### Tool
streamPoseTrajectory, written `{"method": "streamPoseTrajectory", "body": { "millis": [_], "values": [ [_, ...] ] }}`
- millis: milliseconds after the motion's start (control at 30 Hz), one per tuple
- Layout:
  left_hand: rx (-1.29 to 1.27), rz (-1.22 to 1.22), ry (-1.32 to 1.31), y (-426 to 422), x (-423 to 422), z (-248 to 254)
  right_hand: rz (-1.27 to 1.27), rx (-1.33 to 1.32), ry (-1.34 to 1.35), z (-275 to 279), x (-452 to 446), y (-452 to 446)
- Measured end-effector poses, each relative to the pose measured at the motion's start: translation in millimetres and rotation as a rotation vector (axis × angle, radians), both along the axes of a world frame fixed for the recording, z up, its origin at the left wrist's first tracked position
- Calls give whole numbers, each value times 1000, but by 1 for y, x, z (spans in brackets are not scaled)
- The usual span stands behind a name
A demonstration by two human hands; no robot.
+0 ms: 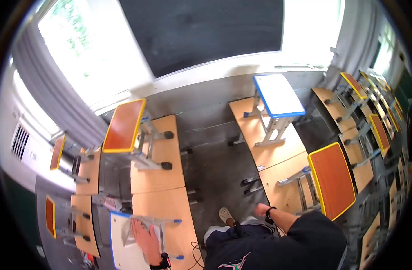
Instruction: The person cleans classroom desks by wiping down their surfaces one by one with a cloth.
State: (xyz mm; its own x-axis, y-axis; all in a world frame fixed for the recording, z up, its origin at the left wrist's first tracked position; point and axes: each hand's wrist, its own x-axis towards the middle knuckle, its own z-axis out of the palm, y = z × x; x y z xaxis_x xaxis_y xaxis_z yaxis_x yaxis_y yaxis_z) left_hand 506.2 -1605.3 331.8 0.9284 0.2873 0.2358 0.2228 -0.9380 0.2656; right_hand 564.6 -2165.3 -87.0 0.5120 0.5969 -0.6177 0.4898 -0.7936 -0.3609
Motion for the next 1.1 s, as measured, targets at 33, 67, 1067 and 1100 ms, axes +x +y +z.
{"method": "streamPoseTrajectory", "body": {
  "millis": [33, 67, 1067, 1100],
  "values": [
    [-8, 32, -37, 3, 4, -5, -241, 110, 36, 29, 18, 10],
    [-16, 70, -71, 5, 9, -8, -422, 51, 127, 41, 39, 24],
    [-657, -756, 154, -258, 381, 52, -611, 920, 677, 380, 312, 94],
    [-655, -858, 172, -269, 391, 49, -646, 848, 690, 393, 316, 81]
  ]
}}
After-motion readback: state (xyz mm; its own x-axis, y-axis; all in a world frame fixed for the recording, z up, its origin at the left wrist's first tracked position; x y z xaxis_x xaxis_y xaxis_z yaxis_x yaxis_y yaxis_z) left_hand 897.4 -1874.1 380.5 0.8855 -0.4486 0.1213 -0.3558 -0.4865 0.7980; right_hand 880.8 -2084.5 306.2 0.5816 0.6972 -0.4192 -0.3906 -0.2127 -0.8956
